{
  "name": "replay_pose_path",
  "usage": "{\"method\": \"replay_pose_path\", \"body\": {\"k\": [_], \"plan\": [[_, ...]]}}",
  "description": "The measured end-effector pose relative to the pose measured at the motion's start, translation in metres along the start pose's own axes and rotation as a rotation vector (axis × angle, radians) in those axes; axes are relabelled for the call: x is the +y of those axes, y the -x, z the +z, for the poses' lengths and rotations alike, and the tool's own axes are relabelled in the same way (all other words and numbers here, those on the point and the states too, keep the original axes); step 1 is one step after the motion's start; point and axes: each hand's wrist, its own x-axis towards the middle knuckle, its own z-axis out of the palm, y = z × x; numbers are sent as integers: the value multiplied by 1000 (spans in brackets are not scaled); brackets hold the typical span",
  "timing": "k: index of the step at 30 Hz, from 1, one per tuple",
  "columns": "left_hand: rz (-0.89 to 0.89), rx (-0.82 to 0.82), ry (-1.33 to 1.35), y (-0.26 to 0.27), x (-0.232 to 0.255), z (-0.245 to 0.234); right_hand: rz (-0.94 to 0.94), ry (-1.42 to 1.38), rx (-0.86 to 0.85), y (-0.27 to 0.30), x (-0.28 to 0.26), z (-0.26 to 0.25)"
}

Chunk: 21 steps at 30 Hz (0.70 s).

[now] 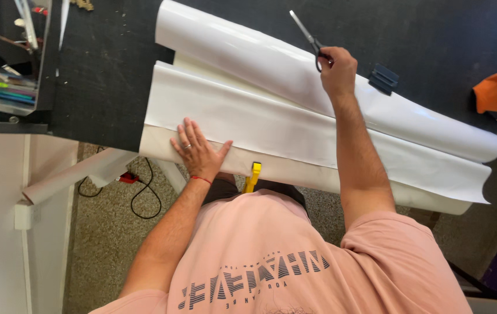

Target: The person prepares a sheet of vinyl material, uses clamps to secure it on a workbench, peels back the protective adhesive layer, cuts the excess material using scissors, and smooths it onto the surface using a squeegee tool.

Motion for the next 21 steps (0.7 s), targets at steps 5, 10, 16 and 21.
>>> {"method": "replay_pose_path", "body": {"k": [5,10,16,21], "plan": [[-39,-52,35,-3,1,-6,-8,206,-60,-9,124,-29],[-46,-46,68,-3,2,-11,1,147,-81,30,92,-67],[85,182,48,-3,-2,1,380,381,-250,138,76,-116],[123,224,23,-3,-2,-1,438,268,-391,134,115,-125]]}}
